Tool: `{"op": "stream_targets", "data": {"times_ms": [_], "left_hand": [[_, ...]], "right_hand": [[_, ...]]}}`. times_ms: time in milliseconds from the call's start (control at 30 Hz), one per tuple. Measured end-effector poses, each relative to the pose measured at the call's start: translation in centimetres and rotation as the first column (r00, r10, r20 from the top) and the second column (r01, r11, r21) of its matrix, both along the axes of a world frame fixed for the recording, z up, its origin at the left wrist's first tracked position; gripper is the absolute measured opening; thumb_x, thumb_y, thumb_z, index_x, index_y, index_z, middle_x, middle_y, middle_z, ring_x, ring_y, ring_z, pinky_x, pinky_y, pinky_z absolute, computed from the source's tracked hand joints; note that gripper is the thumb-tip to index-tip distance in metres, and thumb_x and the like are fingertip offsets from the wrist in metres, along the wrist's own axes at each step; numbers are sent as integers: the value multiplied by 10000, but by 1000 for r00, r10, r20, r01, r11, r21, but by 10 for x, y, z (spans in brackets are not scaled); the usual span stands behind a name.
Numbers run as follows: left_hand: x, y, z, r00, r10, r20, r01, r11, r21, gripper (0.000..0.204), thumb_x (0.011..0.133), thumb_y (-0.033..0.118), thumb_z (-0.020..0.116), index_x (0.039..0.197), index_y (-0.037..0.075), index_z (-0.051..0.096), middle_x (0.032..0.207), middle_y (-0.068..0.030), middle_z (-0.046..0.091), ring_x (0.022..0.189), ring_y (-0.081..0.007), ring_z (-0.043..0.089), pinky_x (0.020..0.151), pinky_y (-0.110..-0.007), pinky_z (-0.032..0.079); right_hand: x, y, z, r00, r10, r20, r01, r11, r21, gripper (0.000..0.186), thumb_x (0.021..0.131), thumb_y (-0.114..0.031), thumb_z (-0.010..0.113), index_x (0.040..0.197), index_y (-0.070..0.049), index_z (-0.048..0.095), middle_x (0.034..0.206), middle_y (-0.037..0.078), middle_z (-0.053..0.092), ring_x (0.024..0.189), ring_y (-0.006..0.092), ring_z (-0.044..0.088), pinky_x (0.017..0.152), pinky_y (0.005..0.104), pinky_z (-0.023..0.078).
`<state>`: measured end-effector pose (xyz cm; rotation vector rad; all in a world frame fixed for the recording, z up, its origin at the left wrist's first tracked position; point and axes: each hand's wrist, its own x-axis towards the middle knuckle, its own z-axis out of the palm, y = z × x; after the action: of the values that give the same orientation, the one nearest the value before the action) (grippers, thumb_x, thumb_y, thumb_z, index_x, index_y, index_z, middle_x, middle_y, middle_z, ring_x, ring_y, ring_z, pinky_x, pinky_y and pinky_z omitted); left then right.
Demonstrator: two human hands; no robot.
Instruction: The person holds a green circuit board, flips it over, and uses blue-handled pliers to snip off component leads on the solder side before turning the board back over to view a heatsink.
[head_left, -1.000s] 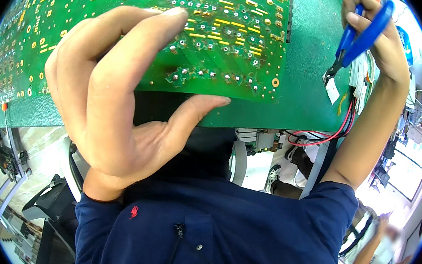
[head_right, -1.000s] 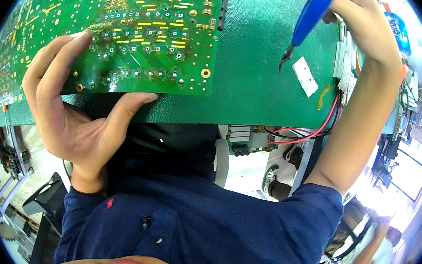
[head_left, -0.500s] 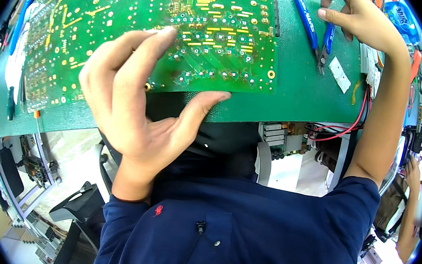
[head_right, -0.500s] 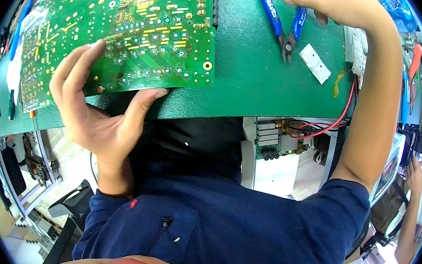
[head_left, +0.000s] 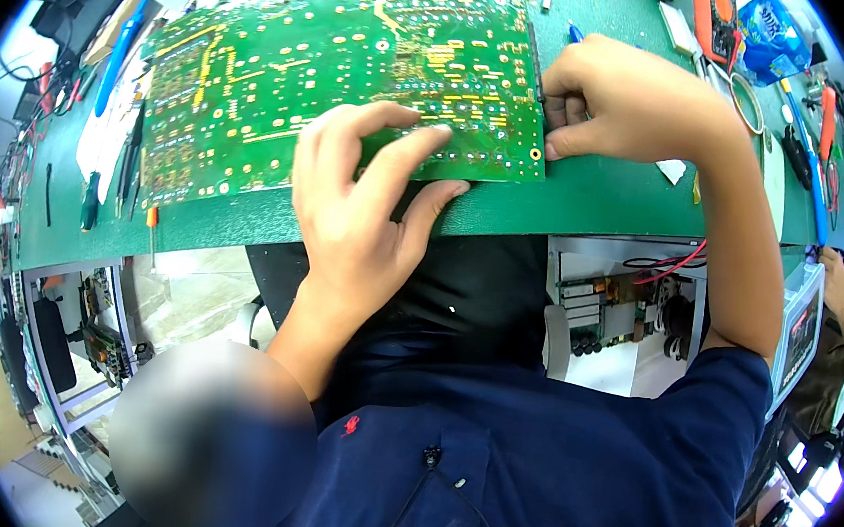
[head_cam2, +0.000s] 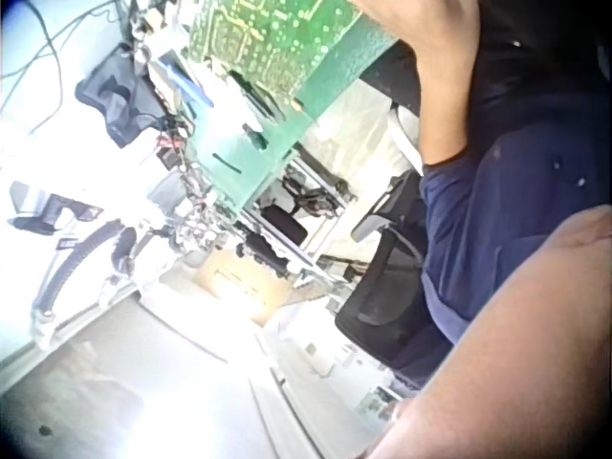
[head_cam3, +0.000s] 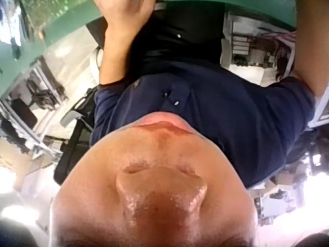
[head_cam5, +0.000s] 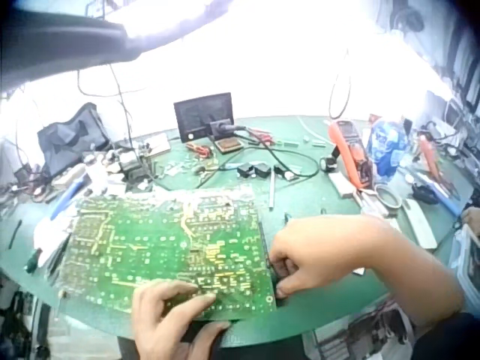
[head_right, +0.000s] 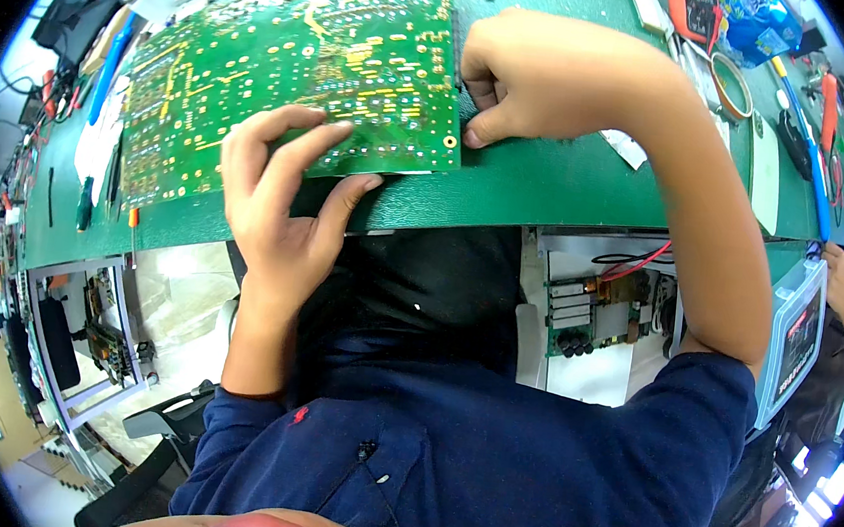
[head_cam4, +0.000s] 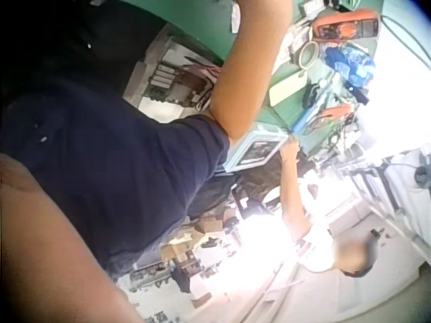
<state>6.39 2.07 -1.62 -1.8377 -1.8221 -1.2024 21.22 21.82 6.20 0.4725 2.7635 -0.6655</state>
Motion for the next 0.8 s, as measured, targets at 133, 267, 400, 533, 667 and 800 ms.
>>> {"op": "stream_targets", "data": {"times_ms": [133, 267, 400, 533, 667, 800], "left_hand": [[-18, -14, 11, 994, -61, -89, 61, 998, -8, 360, 640, 25, 795, 984, 63, 697, 997, -98, 634, 916, -304, 587, 799, -386, 464], [-35, -23, 14, 980, -110, -165, 108, 994, -20, 324, 651, -2, 771, 959, 54, 687, 945, -92, 635, 868, -299, 606, 737, -382, 482], [-48, -21, 8, 944, -176, -278, 181, 983, -9, 282, 673, 10, 754, 941, 47, 675, 930, -83, 631, 858, -288, 611, 728, -380, 488], [-47, -19, 15, 920, -222, -323, 220, 975, -44, 333, 671, 54, 766, 988, 56, 664, 951, -80, 625, 888, -286, 613, 761, -389, 491], [-45, -17, 15, 915, -174, -365, 175, 984, -31, 365, 671, 65, 767, 1017, 56, 652, 987, -83, 620, 927, -286, 610, 783, -385, 488], [-45, -16, 13, 884, -218, -413, 211, 975, -62, 360, 709, 48, 740, 1058, 53, 651, 1007, -89, 618, 957, -296, 607, 809, -398, 483]], "right_hand": [[-1, -5, -2, 1000, -15, -15, 16, 996, 85, 261, 774, -200, 737, 733, 34, 631, 617, 124, 596, 593, 249, 594, 582, 344, 475], [9, -16, -10, 988, -58, -146, 70, 994, 80, 257, 796, -187, 711, 761, 49, 615, 644, 152, 588, 597, 279, 579, 600, 367, 470], [16, -29, -22, 949, -144, -280, 150, 989, 2, 231, 813, -136, 679, 811, 76, 587, 678, 185, 588, 611, 295, 550, 617, 358, 463], [26, -43, -37, 849, -319, -421, 309, 946, -92, 214, 809, -143, 650, 902, 49, 658, 779, 189, 660, 747, 312, 653, 715, 376, 510], [25, -48, -51, 796, -439, -416, 326, 891, -317, 199, 863, -74, 612, 977, 89, 625, 738, 9, 585, 675, 72, 536, 622, 254, 466], [31, -53, -66, 710, -522, -473, 359, 846, -394, 292, 864, -115, 655, 1054, 105, 631, 853, 65, 674, 756, 88, 617, 681, 251, 518]]}}
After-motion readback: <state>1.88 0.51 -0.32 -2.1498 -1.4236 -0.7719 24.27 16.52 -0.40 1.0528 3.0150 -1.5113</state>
